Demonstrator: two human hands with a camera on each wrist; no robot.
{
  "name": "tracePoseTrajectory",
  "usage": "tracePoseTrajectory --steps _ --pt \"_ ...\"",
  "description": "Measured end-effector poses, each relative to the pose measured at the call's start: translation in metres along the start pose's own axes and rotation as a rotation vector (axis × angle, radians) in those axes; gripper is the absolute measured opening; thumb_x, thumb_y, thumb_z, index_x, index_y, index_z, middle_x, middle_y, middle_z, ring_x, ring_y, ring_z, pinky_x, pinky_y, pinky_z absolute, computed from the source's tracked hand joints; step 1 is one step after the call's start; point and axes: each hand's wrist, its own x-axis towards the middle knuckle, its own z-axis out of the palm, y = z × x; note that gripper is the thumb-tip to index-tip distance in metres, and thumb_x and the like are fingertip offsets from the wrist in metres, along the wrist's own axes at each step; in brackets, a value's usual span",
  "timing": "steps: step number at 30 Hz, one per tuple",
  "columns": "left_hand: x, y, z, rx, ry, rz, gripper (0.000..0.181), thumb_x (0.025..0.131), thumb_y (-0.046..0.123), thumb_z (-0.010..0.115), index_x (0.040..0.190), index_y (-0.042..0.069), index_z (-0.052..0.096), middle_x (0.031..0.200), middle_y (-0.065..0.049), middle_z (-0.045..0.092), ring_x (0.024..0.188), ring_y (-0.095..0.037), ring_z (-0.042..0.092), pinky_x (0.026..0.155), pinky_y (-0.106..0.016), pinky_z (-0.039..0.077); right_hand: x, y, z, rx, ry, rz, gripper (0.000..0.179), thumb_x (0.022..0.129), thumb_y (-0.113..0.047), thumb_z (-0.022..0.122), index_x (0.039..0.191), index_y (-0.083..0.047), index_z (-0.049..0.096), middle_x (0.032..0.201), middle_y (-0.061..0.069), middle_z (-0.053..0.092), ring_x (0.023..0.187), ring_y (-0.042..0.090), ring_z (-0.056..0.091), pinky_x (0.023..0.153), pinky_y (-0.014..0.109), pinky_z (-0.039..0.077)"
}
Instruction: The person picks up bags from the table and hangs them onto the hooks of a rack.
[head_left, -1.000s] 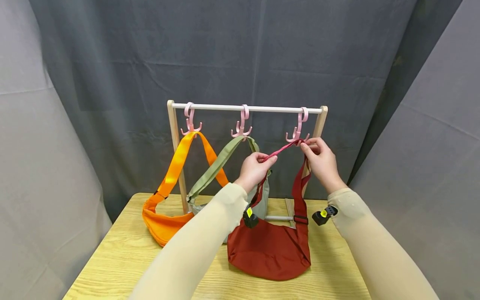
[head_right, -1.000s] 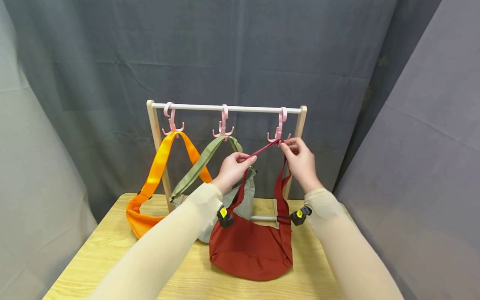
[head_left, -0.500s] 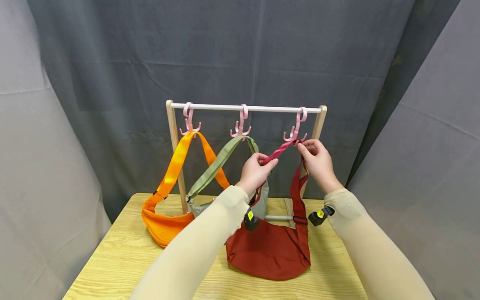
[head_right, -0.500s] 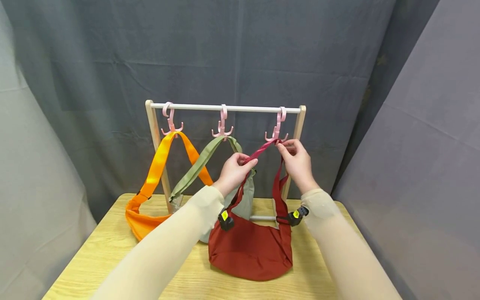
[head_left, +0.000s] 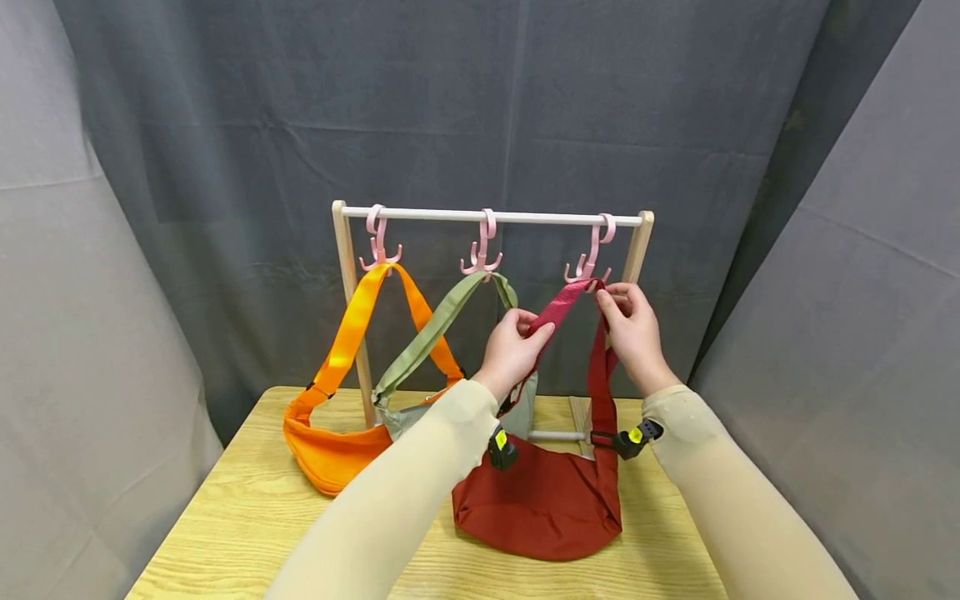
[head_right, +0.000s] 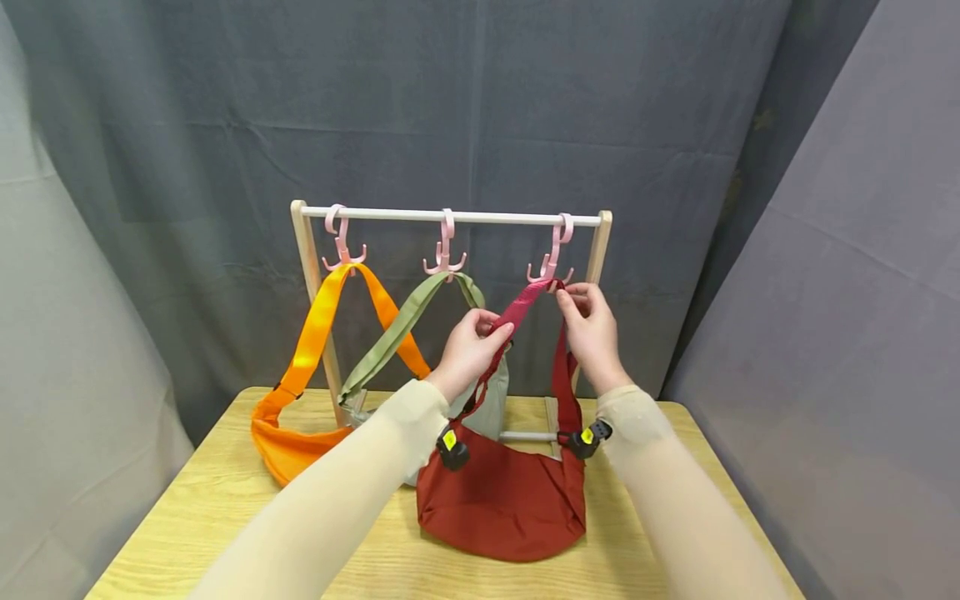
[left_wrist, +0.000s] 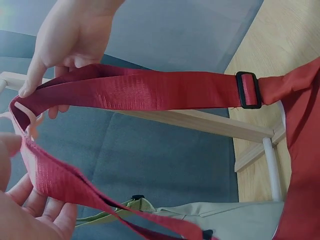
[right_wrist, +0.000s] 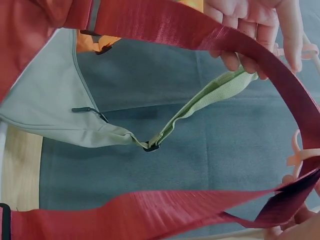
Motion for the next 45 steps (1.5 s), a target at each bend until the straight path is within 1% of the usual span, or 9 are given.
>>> tracePoseTrajectory --steps 3,7,11,16,20,27,32,39,45 --pt "-0.001 -0.002 0.001 0.003 -0.003 0.0 0.028 0.098 0.026 0.071 0.115 0.006 0.063 0.098 -0.011 0.068 0.087 -0.02 0.063 0.08 -0.026 0.052 -0.003 0.001 0.002 0.017 0.004 0.002 0.041 0.106 -0.039 0.056 0.13 -0.006 0.055 0.13 0.017 0.065 0.094 0.006 0.056 0.075 0.021 0.045" --pt "-0.002 -0.005 0.001 -0.006 -0.022 -0.008 0.028 0.099 0.025 0.07 0.117 0.005 0.062 0.1 -0.011 0.067 0.09 -0.021 0.063 0.084 -0.029 0.053 -0.008 0.002 0.005 0.024 -0.01 0.013 0.043 0.107 -0.039 0.054 0.134 -0.006 0.053 0.134 0.016 0.063 0.103 0.006 0.056 0.086 0.024 0.045" --pt "-0.005 -0.008 0.0 -0.036 -0.038 -0.024 0.031 0.099 0.025 0.069 0.122 0.005 0.062 0.106 -0.013 0.067 0.095 -0.023 0.065 0.089 -0.031 0.054 -0.012 0.003 0.006 0.021 -0.023 0.02 0.045 0.106 -0.041 0.055 0.137 -0.008 0.051 0.135 0.015 0.061 0.107 0.012 0.056 0.087 0.026 0.047" --pt "-0.007 -0.012 0.0 -0.092 -0.059 -0.071 0.037 0.1 0.028 0.067 0.129 0.005 0.062 0.116 -0.014 0.066 0.104 -0.025 0.065 0.094 -0.033 0.055 -0.017 0.006 0.008 0.024 -0.035 0.015 0.045 0.107 -0.038 0.055 0.14 -0.007 0.05 0.138 0.016 0.059 0.112 0.016 0.056 0.089 0.027 0.048" --pt "-0.01 -0.012 -0.001 -0.128 -0.068 -0.101 0.041 0.101 0.029 0.066 0.134 0.006 0.061 0.123 -0.015 0.065 0.112 -0.027 0.064 0.099 -0.035 0.054 -0.021 0.006 0.01 0.014 -0.039 0.001 0.046 0.107 -0.035 0.056 0.142 -0.007 0.048 0.143 0.017 0.056 0.123 0.026 0.057 0.094 0.029 0.047" --pt "-0.011 -0.017 -0.005 -0.148 -0.074 -0.11 0.044 0.101 0.028 0.067 0.138 0.007 0.06 0.129 -0.015 0.066 0.12 -0.029 0.065 0.104 -0.037 0.053 -0.026 0.01 0.009 -0.013 -0.067 -0.015 0.048 0.108 -0.035 0.054 0.146 -0.008 0.044 0.148 0.019 0.05 0.133 0.037 0.053 0.111 0.052 0.044" --pt "-0.011 -0.026 -0.01 -0.144 -0.096 -0.116 0.043 0.102 0.026 0.065 0.139 0.006 0.059 0.13 -0.016 0.065 0.122 -0.031 0.065 0.106 -0.04 0.052 -0.03 0.012 0.009 -0.041 -0.076 -0.021 0.049 0.109 -0.034 0.05 0.15 -0.008 0.043 0.151 0.02 0.049 0.137 0.038 0.05 0.115 0.055 0.04" --pt "-0.015 -0.034 -0.014 -0.135 -0.135 -0.13 0.045 0.104 0.025 0.061 0.143 0.004 0.056 0.138 -0.015 0.063 0.128 -0.032 0.062 0.106 -0.042 0.052 -0.039 0.016 0.009 -0.073 -0.078 -0.081 0.051 0.11 -0.028 0.049 0.154 -0.004 0.039 0.152 0.023 0.044 0.14 0.042 0.046 0.118 0.055 0.037" --pt "-0.022 -0.037 -0.015 -0.149 -0.137 -0.12 0.044 0.104 0.019 0.06 0.143 0.0 0.055 0.14 -0.017 0.061 0.129 -0.034 0.061 0.107 -0.043 0.051 -0.049 0.025 0.012 -0.1 -0.049 -0.142 0.056 0.108 -0.026 0.053 0.156 -0.002 0.034 0.151 0.025 0.039 0.139 0.041 0.042 0.118 0.057 0.036"
